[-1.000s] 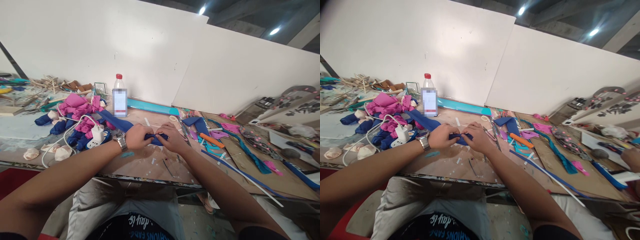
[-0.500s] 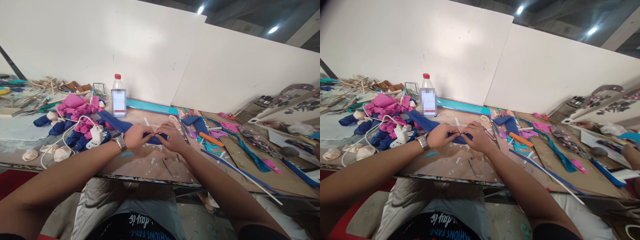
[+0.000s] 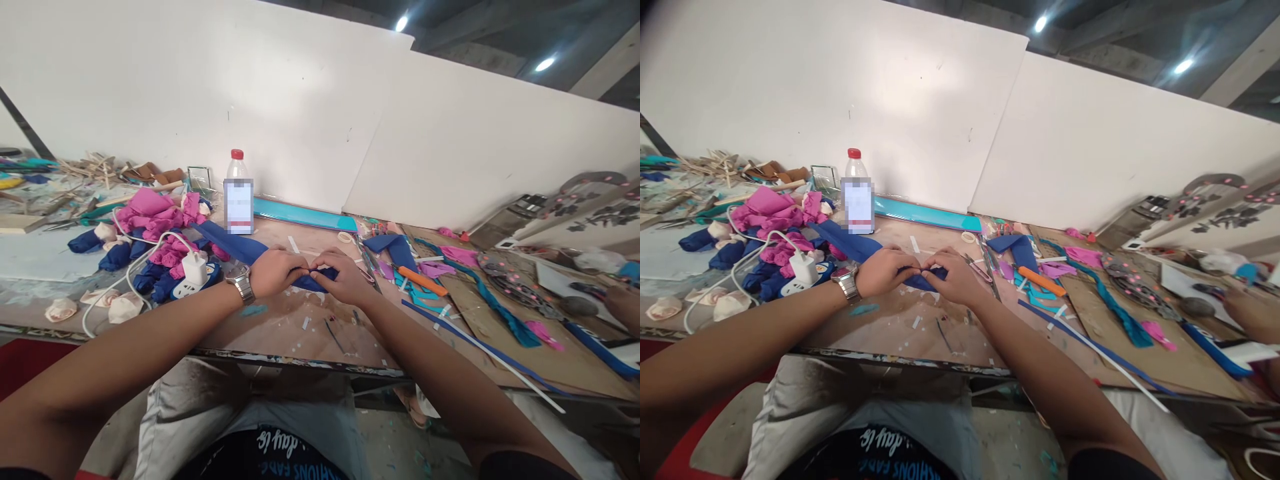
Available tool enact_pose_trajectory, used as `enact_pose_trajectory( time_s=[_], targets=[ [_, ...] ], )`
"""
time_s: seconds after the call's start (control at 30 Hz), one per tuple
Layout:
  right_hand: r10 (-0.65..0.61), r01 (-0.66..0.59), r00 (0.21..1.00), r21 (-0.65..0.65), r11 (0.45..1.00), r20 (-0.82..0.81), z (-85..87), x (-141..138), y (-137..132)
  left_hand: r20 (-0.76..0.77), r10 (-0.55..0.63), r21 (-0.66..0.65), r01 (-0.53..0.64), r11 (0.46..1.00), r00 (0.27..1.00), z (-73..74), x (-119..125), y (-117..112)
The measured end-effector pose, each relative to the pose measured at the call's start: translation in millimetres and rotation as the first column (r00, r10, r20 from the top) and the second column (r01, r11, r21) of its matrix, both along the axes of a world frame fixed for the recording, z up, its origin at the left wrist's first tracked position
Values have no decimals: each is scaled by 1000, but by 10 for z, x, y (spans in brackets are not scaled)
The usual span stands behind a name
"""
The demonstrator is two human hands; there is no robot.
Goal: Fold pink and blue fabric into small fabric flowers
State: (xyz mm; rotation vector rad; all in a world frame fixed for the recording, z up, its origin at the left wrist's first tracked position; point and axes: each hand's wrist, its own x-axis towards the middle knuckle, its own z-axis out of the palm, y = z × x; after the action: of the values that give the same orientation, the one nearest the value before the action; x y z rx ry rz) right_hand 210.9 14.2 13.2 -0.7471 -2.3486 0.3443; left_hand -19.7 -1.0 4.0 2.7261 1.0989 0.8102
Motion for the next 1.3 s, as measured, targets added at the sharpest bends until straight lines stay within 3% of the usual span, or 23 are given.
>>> enact_pose_trajectory(
  time_s=[0.37,0.63,1.3],
  targets=[
    [0,-4,999,-114,993,-35,29,8,8,56,-36,-69,40,997,998,58,-1,-61],
    [16,-17,1000,-53,998,-6,41,23,10,65,-33,-108,40,993,997,54,-3,-37],
    [-15,2,999,-342,940,-34,11,30,41,95,-82,-193,99,976,992,71,-21,-24]
  ],
)
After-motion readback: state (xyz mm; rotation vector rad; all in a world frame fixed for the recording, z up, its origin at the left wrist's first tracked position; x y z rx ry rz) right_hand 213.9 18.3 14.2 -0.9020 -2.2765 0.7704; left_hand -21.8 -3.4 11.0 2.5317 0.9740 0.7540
